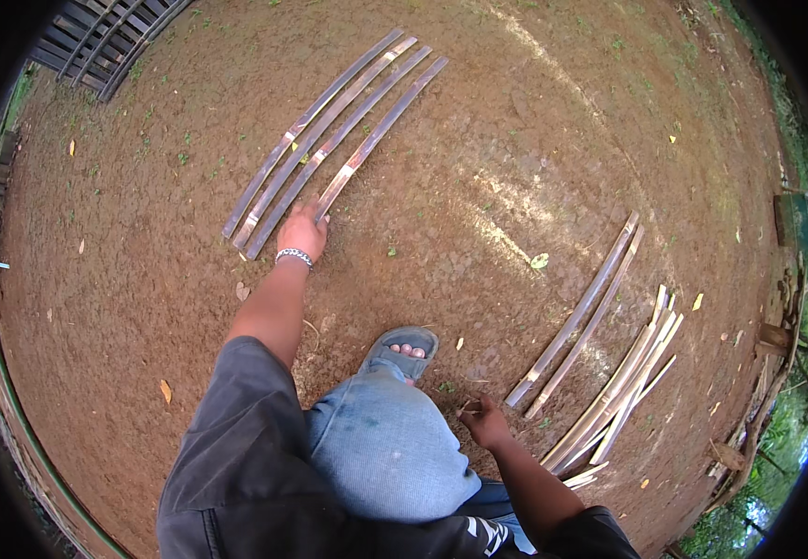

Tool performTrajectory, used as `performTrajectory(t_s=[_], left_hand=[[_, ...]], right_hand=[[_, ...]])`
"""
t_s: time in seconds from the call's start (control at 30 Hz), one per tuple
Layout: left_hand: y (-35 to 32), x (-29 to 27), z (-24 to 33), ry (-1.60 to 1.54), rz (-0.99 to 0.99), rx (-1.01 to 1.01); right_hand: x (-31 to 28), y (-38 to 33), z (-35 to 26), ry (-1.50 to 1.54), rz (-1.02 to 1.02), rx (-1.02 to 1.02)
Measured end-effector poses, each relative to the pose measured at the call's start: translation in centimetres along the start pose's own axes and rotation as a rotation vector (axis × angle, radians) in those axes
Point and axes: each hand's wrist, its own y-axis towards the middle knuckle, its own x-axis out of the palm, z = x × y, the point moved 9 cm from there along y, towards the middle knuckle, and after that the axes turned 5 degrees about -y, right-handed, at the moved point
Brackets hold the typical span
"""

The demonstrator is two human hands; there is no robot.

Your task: The person sits on the ground and arranges long, thin strips of bamboo into two parallel rows. They then pick up individual strips and lay them perpendicularly across the parallel rows to begin forming a woven lattice structure.

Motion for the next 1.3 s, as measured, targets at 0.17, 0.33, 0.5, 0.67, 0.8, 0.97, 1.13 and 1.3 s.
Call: performTrajectory(t_s=[0.17, 0.33, 0.5, 0.67, 0.8, 0.97, 1.13, 1.3], left_hand=[[0.2, -0.5, -1.1, 0.041, 0.036, -0.052], [0.1, -1.4, -0.5, 0.050, 0.065, -0.126], [0.1, -1.8, -1.0, 0.049, 0.108, -0.173], [0.1, -2.0, -2.4, 0.070, 0.190, -0.214], [0.4, -2.4, -1.8, 0.089, 0.199, -0.191], [0.8, -1.5, -1.5, 0.133, 0.123, -0.220], [1.1, -1.5, -2.5, 0.145, 0.213, -0.112], [0.6, -1.7, -0.4, 0.226, 0.240, -0.098]], right_hand=[[-0.5, 0.2, -2.9, 0.014, -0.003, -0.029], [-1.6, 0.0, -1.8, 0.054, 0.024, 0.003], [-1.6, -0.1, 2.3, -0.004, 0.060, 0.050], [-1.9, -0.7, 1.8, -0.046, 0.019, 0.082], [-1.8, -0.4, 2.0, -0.072, 0.068, 0.053], [-2.8, -0.3, 1.0, -0.057, 0.090, 0.014], [-4.6, 0.3, 1.9, -0.098, 0.220, 0.063], [-7.2, 1.5, 7.4, 0.092, 0.610, 0.329]])
